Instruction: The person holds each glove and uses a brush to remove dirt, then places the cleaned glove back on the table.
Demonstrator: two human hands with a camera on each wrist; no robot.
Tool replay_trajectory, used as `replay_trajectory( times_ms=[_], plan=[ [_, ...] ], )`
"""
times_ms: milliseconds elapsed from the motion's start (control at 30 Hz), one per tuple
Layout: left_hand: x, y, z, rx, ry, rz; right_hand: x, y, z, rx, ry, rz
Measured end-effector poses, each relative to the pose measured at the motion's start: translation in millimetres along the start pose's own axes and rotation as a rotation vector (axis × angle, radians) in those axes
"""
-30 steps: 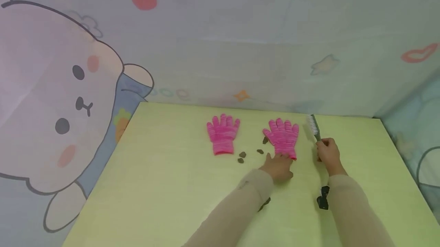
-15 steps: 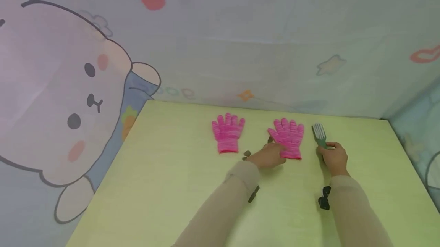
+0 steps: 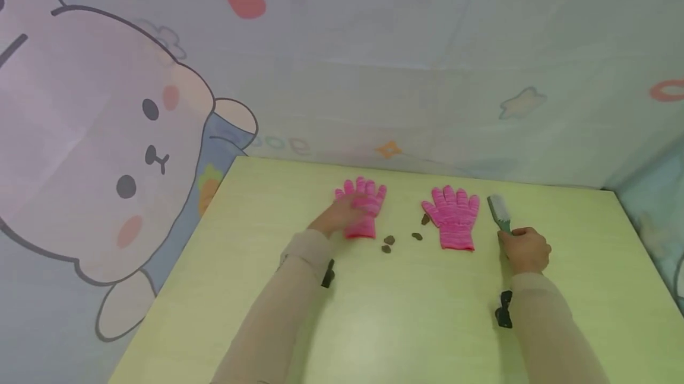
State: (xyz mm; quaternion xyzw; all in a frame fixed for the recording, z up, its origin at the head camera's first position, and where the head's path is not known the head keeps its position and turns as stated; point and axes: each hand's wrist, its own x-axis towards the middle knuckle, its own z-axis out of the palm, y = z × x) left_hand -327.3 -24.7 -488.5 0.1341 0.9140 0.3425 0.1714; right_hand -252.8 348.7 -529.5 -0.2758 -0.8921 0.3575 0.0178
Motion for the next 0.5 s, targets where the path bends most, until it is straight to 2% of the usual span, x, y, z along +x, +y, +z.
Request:
replay_trajectory(
  times_ms=[67,100,133,233,333,500],
  plan=[
    [-3.9,-19.9,-17.4,-0.043,0.036,-0.060,2.2,-3.3,-3.1,0.006,-0.018,0.003],
    [-15.1,-24.9,-28.3,-0.124,0.067,-0.085,4.4,-5.4,-4.8,0.008,-0.032,-0.005],
    [-17.0,-34.2,-35.4,-0.114,0.093,-0.107,7.4,-7.3,-6.2,0.008,-0.039,-0.019],
    [-26.1,-53.3,-52.6,-0.029,0.167,-0.136,15.5,-14.9,-11.2,0.001,-0.032,-0.087],
    [-29.6,-65.1,-62.4,0.078,0.237,-0.165,21.9,-25.4,-17.0,-0.043,0.000,-0.178],
    [-24.8,-73.4,-63.2,0.209,0.325,-0.180,26.3,-43.6,-27.6,-0.144,0.035,-0.331]
  ],
)
